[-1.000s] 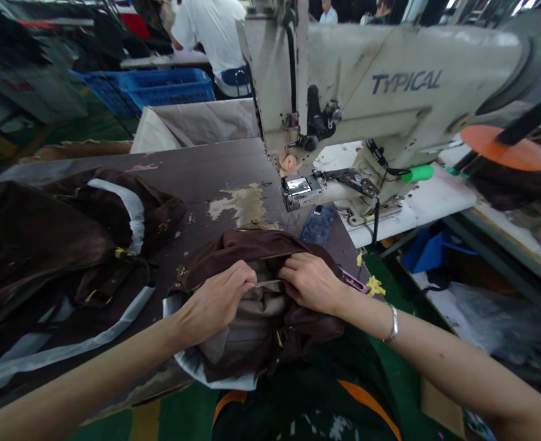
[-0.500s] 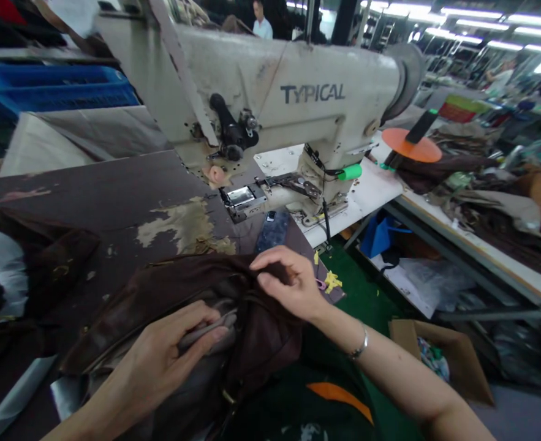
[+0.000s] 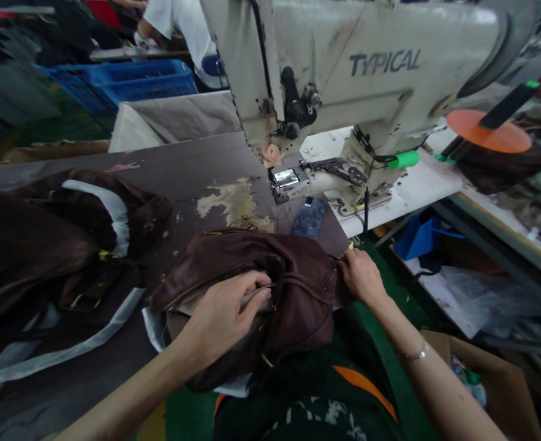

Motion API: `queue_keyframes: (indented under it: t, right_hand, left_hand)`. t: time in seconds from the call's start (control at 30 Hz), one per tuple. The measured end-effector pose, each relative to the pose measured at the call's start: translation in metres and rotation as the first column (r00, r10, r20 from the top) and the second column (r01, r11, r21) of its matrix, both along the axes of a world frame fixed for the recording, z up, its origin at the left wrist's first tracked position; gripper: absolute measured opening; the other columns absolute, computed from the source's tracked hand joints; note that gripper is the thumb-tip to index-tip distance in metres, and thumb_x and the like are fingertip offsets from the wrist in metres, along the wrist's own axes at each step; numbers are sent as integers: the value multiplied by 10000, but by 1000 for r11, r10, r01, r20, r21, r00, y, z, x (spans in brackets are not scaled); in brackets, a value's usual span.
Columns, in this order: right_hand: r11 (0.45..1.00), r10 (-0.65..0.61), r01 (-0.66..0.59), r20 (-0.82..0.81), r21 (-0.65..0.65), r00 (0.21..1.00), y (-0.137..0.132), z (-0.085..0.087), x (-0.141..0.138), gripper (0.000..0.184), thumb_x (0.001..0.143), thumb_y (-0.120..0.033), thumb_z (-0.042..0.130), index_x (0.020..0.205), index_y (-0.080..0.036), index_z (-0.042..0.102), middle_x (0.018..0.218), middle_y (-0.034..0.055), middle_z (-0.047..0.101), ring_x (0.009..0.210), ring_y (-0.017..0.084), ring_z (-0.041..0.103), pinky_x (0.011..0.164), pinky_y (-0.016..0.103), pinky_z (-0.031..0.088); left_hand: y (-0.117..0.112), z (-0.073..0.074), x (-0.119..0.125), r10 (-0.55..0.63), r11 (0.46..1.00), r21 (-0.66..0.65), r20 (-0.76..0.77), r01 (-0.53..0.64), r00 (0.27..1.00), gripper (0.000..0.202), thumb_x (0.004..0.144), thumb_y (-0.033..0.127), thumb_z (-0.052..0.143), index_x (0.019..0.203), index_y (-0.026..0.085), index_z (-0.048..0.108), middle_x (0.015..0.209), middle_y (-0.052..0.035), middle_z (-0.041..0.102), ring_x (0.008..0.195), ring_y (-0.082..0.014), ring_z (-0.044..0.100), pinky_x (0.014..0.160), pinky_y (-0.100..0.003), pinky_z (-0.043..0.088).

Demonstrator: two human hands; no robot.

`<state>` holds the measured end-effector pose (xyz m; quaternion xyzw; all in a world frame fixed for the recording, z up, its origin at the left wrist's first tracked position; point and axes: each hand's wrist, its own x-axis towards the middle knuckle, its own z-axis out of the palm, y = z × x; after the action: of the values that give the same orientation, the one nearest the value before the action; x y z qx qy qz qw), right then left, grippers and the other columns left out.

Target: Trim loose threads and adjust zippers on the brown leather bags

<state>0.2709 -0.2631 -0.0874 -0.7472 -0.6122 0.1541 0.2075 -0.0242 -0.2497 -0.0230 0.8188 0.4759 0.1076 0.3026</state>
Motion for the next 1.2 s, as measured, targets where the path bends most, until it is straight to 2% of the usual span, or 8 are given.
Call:
queue_keyframes:
  t: [0.1,0.17,0.23,0.3,0.53,0.87,1.1,1.2]
  right_hand:
    - [996,-29,45,-199,74,980,-15,38,-22,161,974,-324,378,958,-198,476,863,57,606,734,163,577,672,279,441]
    - [998,58,-13,-749,66,660,-32,64,-56,189,993,-392,328,1012,-237,434,752,-16,555,501,100,460,482,218,359]
    - [977,88,-209,-962,34,259,-46,80,-98,219,978,-451,362,984,-250,448,581,-83,388,400,80,287,397,195,256]
    - [947,141,-310,-979,90,147,-50,79,-132,222,901,-438,553,930,-222,513,638,-60,433,492,79,380,474,198,335]
    - [982,81,61,-692,179,718,-8,21,-126,227,948,-366,468,1014,-216,624,813,6,623,758,159,576,724,274,412]
    - [990,132,-45,-771,132,623,-24,33,-115,202,890,-343,555,1019,-212,637,799,-2,643,663,134,562,609,236,415]
    - [973,206,-139,-434,182,877,-32,37,-112,270,758,-142,594,998,-249,656,986,5,705,878,204,636,745,296,457]
    - [973,203,-136,-415,184,887,-27,32,-108,259,769,-146,589,984,-270,661,964,-14,712,878,204,644,752,304,454]
  left_hand:
    - [0,-5,2,-33,998,49,25,31,999,238,942,322,440,1049,229,631,1055,-12,673,976,-179,606,886,-294,407]
    - [2,-5,6,-44,998,36,32,43,998,239,935,305,437,973,201,650,1001,-33,678,952,-196,605,860,-306,404]
    - [6,-1,10,-54,998,-32,46,55,998,183,893,271,489,860,173,639,859,-32,665,828,-187,599,751,-284,406]
    - [10,4,10,-73,991,-106,79,81,994,115,840,232,540,785,160,610,757,-9,629,724,-157,574,661,-246,390]
    - [15,19,-14,183,857,-515,356,29,916,303,899,399,499,743,145,548,689,19,492,649,-96,437,594,-179,349]
    - [3,24,-25,120,907,-421,229,-12,966,247,850,409,581,895,168,613,740,5,549,688,-122,487,625,-199,373]
    - [0,30,-33,128,874,-483,339,55,932,252,872,377,561,758,153,567,693,18,452,665,-100,410,591,-183,316]
    - [3,26,-40,169,866,-494,428,74,888,288,876,398,554,728,152,541,696,13,428,663,-102,390,593,-188,316]
